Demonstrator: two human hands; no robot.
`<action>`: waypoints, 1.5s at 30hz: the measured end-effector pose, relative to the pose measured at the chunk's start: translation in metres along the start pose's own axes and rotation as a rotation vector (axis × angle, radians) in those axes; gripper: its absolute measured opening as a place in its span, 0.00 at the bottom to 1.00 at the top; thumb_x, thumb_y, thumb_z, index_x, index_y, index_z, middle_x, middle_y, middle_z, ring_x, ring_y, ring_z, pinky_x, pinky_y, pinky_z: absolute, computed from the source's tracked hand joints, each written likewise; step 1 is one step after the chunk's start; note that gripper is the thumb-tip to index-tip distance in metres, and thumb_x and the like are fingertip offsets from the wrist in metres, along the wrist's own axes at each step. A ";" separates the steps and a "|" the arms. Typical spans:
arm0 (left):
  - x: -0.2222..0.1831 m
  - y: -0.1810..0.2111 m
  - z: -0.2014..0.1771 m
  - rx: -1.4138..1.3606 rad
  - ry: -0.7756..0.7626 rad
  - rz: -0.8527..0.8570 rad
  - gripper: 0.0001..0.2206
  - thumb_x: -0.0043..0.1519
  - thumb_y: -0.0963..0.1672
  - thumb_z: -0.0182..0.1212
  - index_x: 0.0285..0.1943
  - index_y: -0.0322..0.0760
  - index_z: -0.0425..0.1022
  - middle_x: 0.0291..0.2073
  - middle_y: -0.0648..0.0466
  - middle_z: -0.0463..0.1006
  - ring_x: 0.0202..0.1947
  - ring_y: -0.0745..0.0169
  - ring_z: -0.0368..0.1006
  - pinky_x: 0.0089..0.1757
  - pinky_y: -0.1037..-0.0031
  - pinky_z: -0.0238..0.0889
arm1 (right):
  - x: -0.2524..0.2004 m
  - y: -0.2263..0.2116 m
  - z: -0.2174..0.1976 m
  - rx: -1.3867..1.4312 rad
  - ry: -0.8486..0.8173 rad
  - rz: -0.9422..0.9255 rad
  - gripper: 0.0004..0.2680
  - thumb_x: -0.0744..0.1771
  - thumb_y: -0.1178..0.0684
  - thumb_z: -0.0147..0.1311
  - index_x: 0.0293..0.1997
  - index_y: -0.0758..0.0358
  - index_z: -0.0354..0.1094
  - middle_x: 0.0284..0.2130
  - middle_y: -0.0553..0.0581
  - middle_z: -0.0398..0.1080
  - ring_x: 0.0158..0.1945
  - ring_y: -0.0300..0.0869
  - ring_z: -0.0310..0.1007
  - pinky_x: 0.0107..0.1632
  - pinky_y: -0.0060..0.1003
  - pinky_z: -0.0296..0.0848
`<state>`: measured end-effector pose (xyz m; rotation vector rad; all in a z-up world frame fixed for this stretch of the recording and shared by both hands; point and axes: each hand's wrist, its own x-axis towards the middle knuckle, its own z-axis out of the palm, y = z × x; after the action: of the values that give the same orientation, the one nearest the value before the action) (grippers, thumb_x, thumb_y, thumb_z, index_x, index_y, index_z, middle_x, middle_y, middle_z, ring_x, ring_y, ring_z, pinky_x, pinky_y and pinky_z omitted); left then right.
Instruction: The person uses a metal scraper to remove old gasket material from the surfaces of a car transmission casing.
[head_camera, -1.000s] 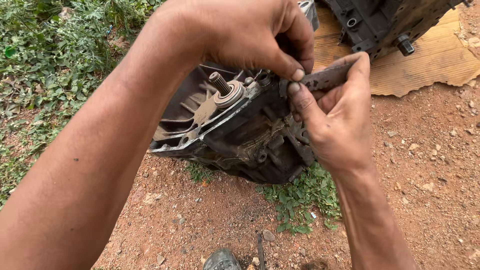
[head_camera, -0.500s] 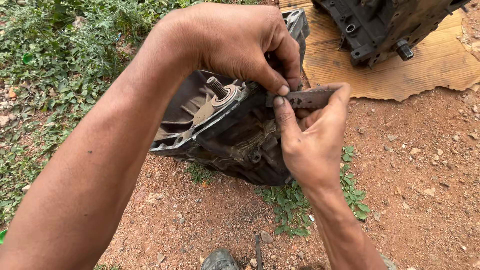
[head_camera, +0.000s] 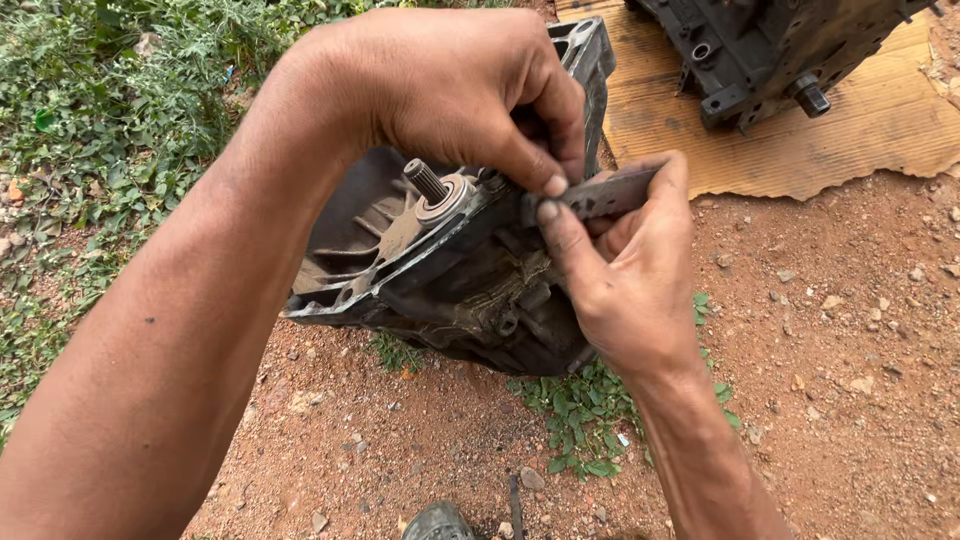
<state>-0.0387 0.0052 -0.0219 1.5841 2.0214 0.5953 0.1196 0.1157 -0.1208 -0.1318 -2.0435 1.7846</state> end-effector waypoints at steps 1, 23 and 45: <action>-0.001 0.000 -0.001 0.039 -0.030 -0.030 0.10 0.55 0.44 0.71 0.44 0.43 0.85 0.30 0.59 0.87 0.29 0.72 0.79 0.34 0.74 0.72 | 0.000 -0.004 0.002 -0.070 -0.060 -0.071 0.15 0.68 0.66 0.56 0.50 0.67 0.47 0.39 0.59 0.66 0.39 0.35 0.72 0.41 0.26 0.74; -0.069 0.010 0.056 0.157 0.888 -0.042 0.06 0.68 0.37 0.56 0.50 0.26 0.75 0.39 0.46 0.77 0.36 0.61 0.74 0.38 0.69 0.68 | -0.001 0.002 0.012 0.089 0.280 0.082 0.12 0.69 0.58 0.61 0.47 0.69 0.56 0.30 0.57 0.69 0.24 0.35 0.66 0.24 0.27 0.67; 0.018 0.078 0.197 -1.109 1.553 -0.434 0.08 0.66 0.41 0.61 0.38 0.27 0.80 0.25 0.60 0.78 0.26 0.80 0.68 0.29 0.83 0.63 | -0.023 0.042 -0.048 -0.506 -0.192 -0.643 0.12 0.74 0.61 0.49 0.65 0.66 0.56 0.40 0.62 0.69 0.40 0.47 0.73 0.42 0.39 0.73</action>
<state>0.1392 0.0474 -0.1294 -0.2361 1.8751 2.5982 0.1503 0.1590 -0.1627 0.5123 -2.2780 0.9083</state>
